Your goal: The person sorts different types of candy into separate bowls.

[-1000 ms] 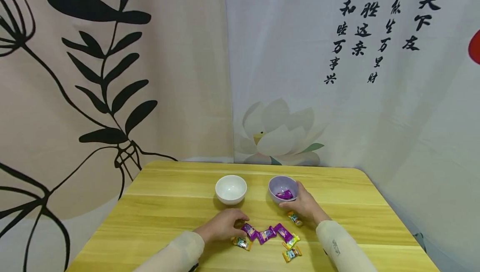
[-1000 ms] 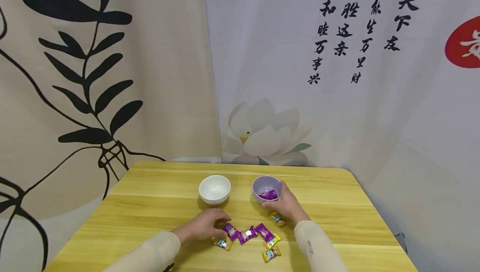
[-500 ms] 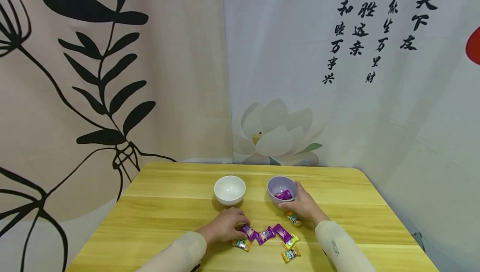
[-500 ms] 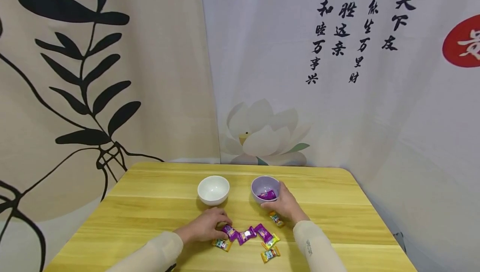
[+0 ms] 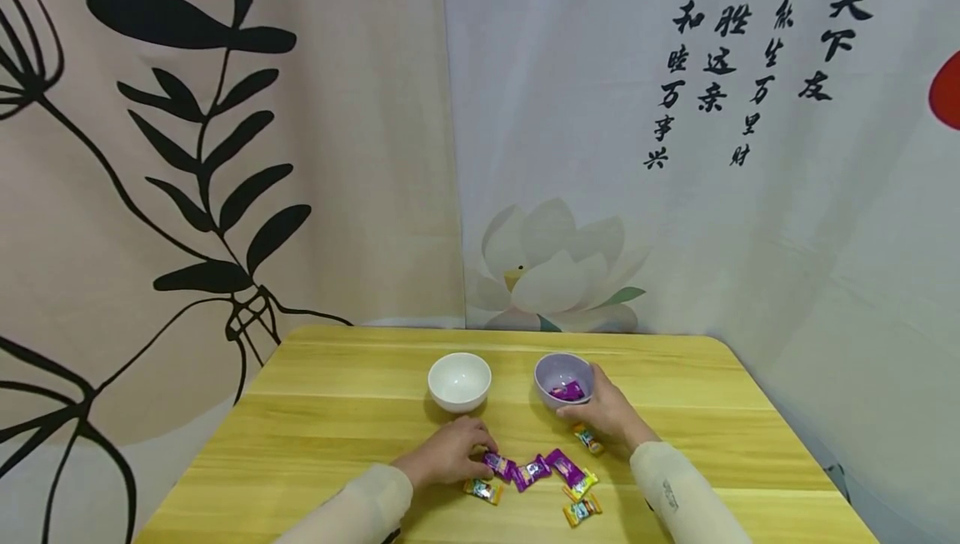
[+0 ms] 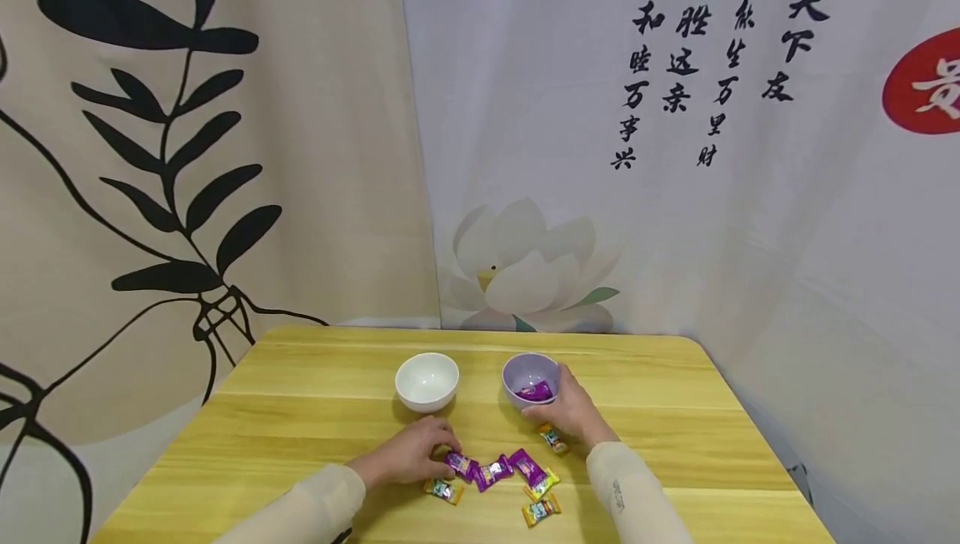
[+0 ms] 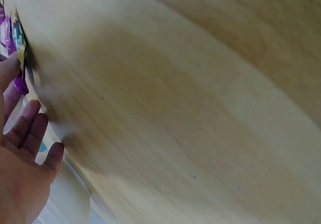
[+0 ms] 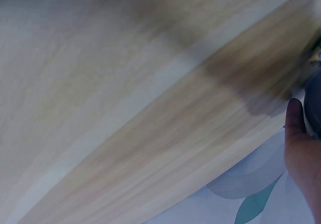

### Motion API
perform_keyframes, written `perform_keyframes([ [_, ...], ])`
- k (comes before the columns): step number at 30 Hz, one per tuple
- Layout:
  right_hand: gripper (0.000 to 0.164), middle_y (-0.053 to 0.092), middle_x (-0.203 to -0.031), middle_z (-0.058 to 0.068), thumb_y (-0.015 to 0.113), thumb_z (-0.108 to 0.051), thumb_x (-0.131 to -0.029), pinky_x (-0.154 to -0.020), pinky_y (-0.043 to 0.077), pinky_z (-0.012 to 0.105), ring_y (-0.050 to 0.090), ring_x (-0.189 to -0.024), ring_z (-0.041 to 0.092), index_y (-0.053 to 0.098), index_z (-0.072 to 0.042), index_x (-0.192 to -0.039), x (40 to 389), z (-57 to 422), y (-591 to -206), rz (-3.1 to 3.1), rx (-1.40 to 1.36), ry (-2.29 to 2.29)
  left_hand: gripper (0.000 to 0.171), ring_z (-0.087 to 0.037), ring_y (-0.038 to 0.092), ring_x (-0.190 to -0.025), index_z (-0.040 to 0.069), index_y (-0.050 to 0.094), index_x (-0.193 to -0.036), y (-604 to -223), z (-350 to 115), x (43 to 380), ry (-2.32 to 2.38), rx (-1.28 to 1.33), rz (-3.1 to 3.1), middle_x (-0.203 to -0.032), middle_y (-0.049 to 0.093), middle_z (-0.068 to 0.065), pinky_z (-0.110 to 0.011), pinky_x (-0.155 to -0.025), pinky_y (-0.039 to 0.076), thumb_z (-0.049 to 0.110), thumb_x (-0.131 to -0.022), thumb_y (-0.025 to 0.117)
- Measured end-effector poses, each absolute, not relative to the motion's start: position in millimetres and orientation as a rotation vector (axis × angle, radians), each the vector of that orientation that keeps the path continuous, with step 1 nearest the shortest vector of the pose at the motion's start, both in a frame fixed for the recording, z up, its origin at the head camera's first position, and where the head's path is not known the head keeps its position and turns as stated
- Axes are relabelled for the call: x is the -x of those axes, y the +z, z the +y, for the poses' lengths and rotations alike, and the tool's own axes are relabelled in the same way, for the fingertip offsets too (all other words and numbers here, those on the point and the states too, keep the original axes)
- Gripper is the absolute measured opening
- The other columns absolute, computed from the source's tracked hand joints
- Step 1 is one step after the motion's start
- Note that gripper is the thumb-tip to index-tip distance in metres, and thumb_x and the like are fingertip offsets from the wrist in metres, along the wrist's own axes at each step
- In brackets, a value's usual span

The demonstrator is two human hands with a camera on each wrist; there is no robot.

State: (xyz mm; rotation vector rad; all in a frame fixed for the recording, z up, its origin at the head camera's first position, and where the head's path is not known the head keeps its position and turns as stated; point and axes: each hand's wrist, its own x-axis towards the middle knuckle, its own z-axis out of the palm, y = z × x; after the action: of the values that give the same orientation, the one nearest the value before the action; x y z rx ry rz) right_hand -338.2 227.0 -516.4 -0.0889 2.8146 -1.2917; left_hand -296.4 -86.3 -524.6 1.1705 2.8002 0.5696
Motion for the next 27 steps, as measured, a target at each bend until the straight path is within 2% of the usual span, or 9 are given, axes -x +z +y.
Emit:
perform_keyframes([
  [13,0.122,0.039,-0.148,0.025,0.087,-0.052,-0.069,-0.108,0.030,0.062,0.041,-0.133,0.045,0.015,-0.004,-0.155,340.0,228.1,-519.0,2.812,0.086,-1.298,0.024,-0.006,0.057,-0.091,0.014,0.074,-0.100,-521.4,-90.3,296.6,0.714,-1.170,2.784,-0.095,0.062,0.012,-0.024,-0.088,0.047,0.026,-0.081,0.082],
  [27,0.124,0.035,-0.150,0.027,0.086,-0.053,-0.070,-0.109,0.028,0.063,0.037,-0.135,0.047,0.011,-0.004,-0.156,338.8,227.9,-518.2,2.796,0.070,-1.290,0.022,-0.003,0.056,-0.088,0.017,0.073,-0.098,-517.5,-84.3,294.9,0.775,-1.136,2.844,-0.091,0.064,0.017,-0.025,-0.085,0.047,0.031,-0.083,0.080],
])
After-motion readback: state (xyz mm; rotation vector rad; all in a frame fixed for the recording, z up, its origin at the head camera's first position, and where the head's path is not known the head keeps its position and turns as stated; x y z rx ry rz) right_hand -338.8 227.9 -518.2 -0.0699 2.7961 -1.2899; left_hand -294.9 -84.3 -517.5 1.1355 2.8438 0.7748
